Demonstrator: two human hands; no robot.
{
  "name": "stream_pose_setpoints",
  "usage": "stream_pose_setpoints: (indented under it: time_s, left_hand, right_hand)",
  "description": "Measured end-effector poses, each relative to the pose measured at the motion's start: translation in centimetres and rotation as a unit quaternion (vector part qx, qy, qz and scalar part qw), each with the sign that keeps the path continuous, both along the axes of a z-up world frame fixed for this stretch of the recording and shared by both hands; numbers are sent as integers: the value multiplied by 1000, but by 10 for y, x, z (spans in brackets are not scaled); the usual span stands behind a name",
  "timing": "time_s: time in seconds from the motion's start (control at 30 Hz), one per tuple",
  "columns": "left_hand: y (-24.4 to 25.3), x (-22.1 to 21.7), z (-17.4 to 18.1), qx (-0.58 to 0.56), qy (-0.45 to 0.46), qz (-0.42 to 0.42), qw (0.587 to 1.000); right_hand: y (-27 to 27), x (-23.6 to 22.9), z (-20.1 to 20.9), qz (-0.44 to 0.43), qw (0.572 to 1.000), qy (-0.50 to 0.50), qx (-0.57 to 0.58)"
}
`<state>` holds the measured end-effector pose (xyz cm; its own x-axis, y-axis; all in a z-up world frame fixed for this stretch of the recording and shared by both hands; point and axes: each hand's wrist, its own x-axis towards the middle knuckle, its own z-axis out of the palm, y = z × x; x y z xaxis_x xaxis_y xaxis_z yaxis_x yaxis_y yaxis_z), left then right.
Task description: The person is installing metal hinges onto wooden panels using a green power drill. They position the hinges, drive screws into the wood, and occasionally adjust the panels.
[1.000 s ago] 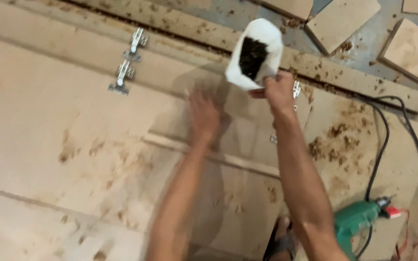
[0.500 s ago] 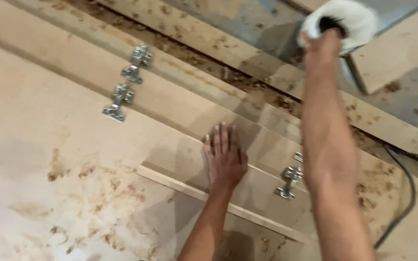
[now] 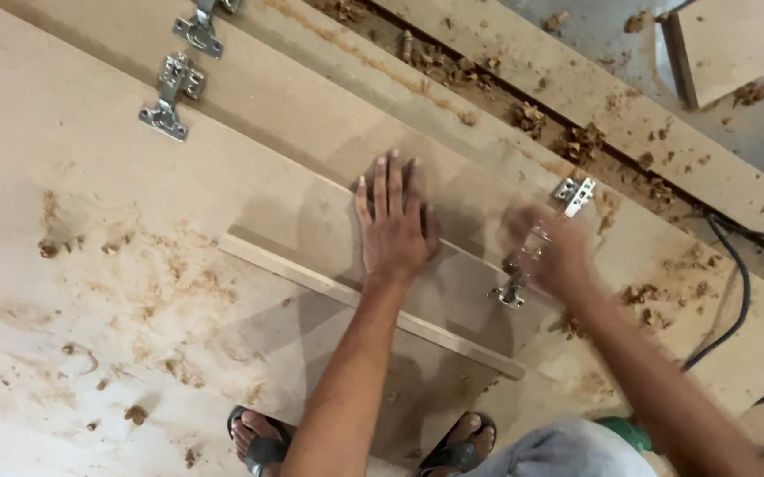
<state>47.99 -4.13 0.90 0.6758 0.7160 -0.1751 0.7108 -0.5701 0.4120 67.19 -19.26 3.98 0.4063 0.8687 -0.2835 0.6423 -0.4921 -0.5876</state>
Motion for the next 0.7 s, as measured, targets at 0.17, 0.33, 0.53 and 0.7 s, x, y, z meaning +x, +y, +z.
stream_pose_setpoints:
  time_s: [0.17, 0.33, 0.53, 0.7]
  left_hand:
    - [-5, -6, 2, 5, -68, 13, 998]
    - [-26, -21, 45, -48, -286, 68, 955]
    - [-69, -68, 149, -65, -464, 74, 880]
    - [-69, -108, 170, -149, -521, 167, 824]
  right_hand:
    - [-115, -146, 21, 120, 989, -3, 86]
    - [-154, -185, 14, -30, 985, -62, 159]
    - [-62, -41, 65, 0, 920, -239, 311]
    - [21, 6, 187, -107, 892, -319, 304]
